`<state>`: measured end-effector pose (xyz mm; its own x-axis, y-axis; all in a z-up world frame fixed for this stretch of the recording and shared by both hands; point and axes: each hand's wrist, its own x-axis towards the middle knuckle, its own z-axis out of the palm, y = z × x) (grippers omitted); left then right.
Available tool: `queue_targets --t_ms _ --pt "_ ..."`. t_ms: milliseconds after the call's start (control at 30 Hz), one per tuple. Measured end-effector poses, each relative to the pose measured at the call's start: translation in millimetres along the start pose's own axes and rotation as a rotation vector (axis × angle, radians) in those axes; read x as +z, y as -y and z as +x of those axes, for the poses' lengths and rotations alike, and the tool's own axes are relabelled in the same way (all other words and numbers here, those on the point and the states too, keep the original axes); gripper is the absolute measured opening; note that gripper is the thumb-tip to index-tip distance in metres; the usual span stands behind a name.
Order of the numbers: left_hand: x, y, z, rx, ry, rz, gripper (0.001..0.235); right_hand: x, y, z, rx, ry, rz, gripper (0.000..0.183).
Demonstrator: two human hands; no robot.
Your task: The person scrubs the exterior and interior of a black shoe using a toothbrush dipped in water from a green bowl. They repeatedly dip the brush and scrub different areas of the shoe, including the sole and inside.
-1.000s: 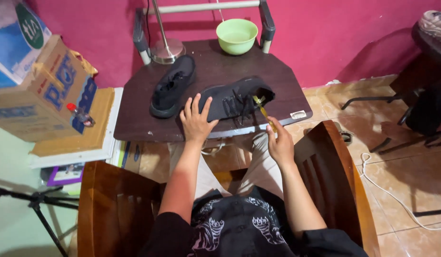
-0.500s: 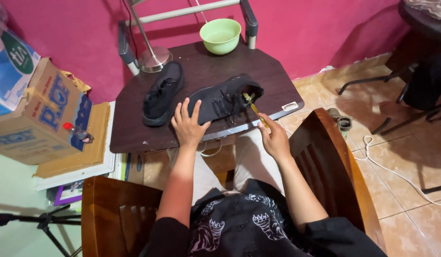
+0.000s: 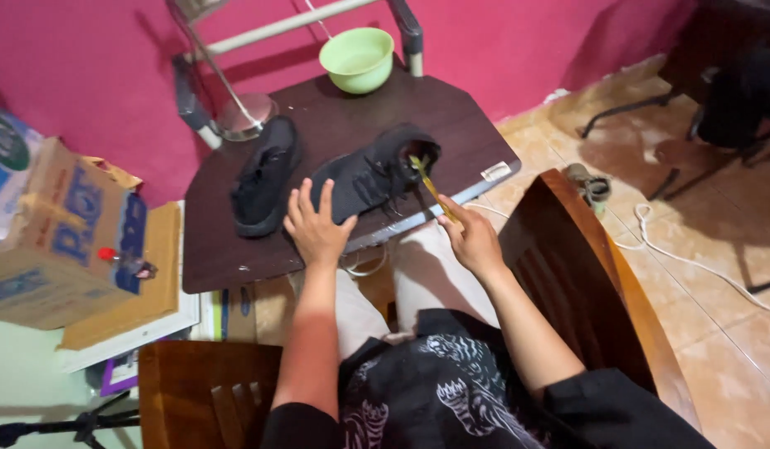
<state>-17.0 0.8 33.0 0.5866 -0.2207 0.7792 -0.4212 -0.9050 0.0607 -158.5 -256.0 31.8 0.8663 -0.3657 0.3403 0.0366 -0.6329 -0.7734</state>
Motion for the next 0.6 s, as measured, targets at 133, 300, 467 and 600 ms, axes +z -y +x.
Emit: queue_targets --t_ms 133,300,467,600 --pt "6 5 -10 0.001 -0.018 0.041 0.097 9 -11 -2 0.02 0.027 -0.024 0.04" --pt "6 4 -9 -0.003 -0.021 0.04 0.097 23 -16 -7 0.0 0.04 -0.001 0.044" --pt "11 4 -9 0.019 -0.051 0.045 0.096 19 -14 -10 0.007 0.027 0.018 0.045" --pt "10 4 -6 0.024 -0.066 0.043 0.095 19 -10 -6 -0.017 0.012 0.019 0.046"
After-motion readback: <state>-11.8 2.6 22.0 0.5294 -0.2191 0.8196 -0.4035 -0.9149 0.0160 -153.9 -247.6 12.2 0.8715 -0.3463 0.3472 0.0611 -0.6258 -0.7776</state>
